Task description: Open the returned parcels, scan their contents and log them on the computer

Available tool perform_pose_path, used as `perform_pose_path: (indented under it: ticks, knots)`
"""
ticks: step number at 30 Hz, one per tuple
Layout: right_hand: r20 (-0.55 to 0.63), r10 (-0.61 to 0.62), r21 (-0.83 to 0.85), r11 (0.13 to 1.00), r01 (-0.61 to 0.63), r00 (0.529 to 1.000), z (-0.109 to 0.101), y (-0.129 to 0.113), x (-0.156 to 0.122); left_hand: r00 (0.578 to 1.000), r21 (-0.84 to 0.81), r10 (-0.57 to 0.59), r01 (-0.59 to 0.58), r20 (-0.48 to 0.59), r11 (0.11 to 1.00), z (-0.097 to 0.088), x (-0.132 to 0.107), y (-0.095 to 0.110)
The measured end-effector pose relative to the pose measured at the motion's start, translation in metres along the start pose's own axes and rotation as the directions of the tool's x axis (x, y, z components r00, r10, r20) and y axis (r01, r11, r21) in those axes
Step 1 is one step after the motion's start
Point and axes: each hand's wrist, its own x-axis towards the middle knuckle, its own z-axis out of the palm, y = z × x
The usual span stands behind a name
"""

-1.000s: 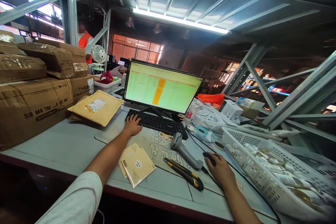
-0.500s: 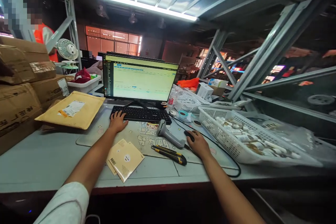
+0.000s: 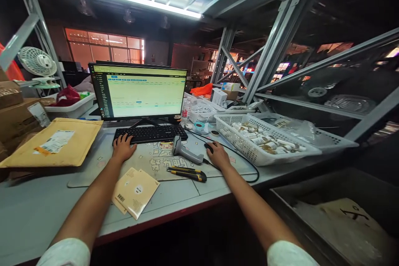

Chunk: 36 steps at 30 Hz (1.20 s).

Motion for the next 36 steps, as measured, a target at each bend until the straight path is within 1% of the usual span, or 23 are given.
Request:
perform_pose_path:
  ticks: [14, 30, 32, 36]
  knots:
    - [0.030, 0.018, -0.009, 1.000, -0.018, 0.999, -0.0028, -0.0019, 0.0001, 1.000, -0.007, -0.006, 0.006, 0.010, 1.000, -0.0037, -0.0015, 0.0021]
    - [0.027, 0.006, 0.000, 1.000, -0.006, 1.000, -0.0040, -0.0034, -0.0005, 1.000, 0.018, -0.006, 0.005, 0.030, 1.000, -0.0080, -0.0030, 0.0054]
    - [0.024, 0.007, -0.006, 1.000, -0.006, 1.000, -0.0031, -0.0029, -0.0002, 0.999, 0.010, 0.001, -0.001, 0.045, 1.000, -0.0091, -0.0027, 0.0054]
    - [0.030, 0.020, -0.014, 1.000, -0.020, 0.999, -0.0033, -0.0042, 0.0000, 0.994, -0.010, 0.020, -0.019, 0.110, 1.000, -0.0106, 0.0000, 0.0041]
